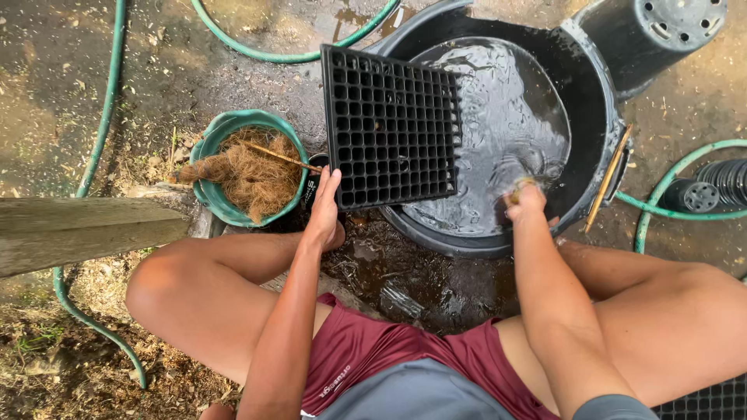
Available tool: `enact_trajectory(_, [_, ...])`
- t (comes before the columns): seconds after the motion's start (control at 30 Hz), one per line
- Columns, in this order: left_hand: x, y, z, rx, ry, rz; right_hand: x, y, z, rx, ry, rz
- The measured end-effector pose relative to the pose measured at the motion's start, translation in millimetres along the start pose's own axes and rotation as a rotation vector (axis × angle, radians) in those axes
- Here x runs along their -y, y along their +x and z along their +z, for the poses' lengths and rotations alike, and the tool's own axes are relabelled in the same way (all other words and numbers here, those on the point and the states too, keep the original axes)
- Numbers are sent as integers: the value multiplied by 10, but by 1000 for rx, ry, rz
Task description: The person scrubs a black plastic seedling tray with a yellow sponge over a bucket of water, rinsing it repeatedly. They then pick up a second tray and continue scrubbing its cells and surfaces with the sponge.
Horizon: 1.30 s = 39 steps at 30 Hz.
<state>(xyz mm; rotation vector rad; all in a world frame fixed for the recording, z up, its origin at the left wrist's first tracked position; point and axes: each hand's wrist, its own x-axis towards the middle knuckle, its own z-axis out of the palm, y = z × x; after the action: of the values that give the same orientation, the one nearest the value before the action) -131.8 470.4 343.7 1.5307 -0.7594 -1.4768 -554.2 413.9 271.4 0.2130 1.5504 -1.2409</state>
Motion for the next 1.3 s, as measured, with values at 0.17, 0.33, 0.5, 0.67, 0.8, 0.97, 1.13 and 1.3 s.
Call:
enact_trajectory(0.17, [-92,-89,219,153,-255,53,212,-324,511,398,47,24])
enact_trajectory(0.33, [-107,-83,300,74,-269,-126,-167,-1420,1378,719,-472,27])
enact_trajectory(0.5, [52,-55,212,-60,3,-179,-762,-2204,1780,1038,-631,-131])
enact_trajectory(0.67, [226,-9,87,-71,5,-121,-729,-2203,1758,899,-779,-401])
enact_trajectory(0.8, [256,16,50,-55,-74,-105,-562,-2212,1462,1003,-1169,-528])
enact_trajectory(0.97, [177,-19,10,-4,2,-29,-722,-2298,1359,1083,-1675,-1223])
enact_trajectory(1.13, [139,-98,-25,12,132,109,-911,-2058,1578,1143,-1749,-1141])
enact_trajectory(1.3, [134,-88,-16,-17,10,152,-1018,-2150,1503,1144,-1308,-227])
